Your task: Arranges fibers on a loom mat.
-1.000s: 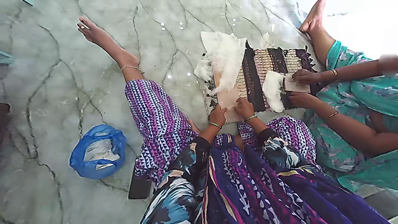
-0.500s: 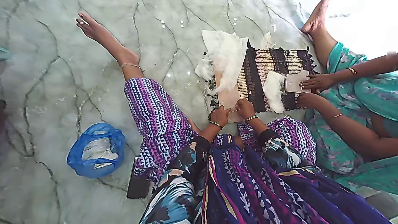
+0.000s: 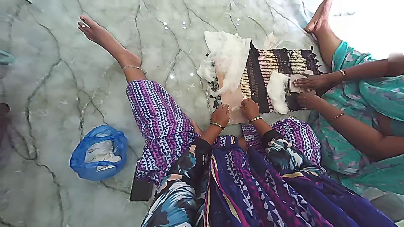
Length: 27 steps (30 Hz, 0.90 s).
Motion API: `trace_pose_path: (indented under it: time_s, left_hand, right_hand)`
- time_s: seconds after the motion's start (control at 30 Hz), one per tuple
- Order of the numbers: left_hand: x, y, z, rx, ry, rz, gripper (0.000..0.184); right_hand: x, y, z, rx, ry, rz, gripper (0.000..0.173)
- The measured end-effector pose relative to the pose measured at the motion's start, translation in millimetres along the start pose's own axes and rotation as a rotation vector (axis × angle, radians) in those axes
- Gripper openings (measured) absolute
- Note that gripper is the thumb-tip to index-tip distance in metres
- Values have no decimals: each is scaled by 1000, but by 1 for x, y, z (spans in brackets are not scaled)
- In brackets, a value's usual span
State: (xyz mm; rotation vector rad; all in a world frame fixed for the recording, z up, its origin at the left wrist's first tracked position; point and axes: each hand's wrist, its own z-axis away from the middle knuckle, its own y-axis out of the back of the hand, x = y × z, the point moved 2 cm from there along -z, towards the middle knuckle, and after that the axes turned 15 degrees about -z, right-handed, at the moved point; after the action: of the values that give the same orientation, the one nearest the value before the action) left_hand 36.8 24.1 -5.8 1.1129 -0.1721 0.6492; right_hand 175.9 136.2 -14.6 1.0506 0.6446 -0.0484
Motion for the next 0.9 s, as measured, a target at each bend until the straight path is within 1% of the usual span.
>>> trace_pose_path:
  time_s: [0.07, 0.2, 0.27, 0.37, 0.63, 0.7, 0.77, 0.8, 0.83, 0.87, 0.9]
  left_hand:
    - [2, -1, 1, -10, -18, 21, 38]
    - [3, -10, -1, -65, -31, 13, 37]
    - [2, -12, -2, -53, -20, 36, 36]
    - [-1, -13, -4, 9, -13, 66, 32]
    - [-4, -11, -9, -2, 2, 52, 30]
    - [-4, -11, -11, -6, 12, 53, 29]
    - [-4, -13, -13, 7, 4, 47, 28]
    - [-4, -13, -12, 12, -2, 47, 28]
    - [-4, -12, -12, 17, -5, 48, 28]
    - [-4, -12, -11, 24, -7, 51, 27]
    - [-4, -11, -11, 25, -10, 54, 27]
  right_hand:
    - [0, 0, 1, 10, -2, -8, 23]
    - [-1, -1, 3, 14, -3, -7, 24]
    - [-1, -1, 2, 17, -6, -2, 24]
    - [-2, -1, 3, 4, -13, 5, 25]
    - [-5, 0, 3, 9, -12, -5, 25]
    - [-6, -1, 6, 67, 48, -11, 23]
    - [-5, -7, 10, 147, 232, 9, 26]
    - [-7, -12, 13, 137, 317, 25, 30]
    - [-8, -19, 15, 90, 384, 56, 37]
    - [-9, -28, 17, 9, 411, 103, 45]
    - [-10, -36, 20, -89, 385, 154, 53]
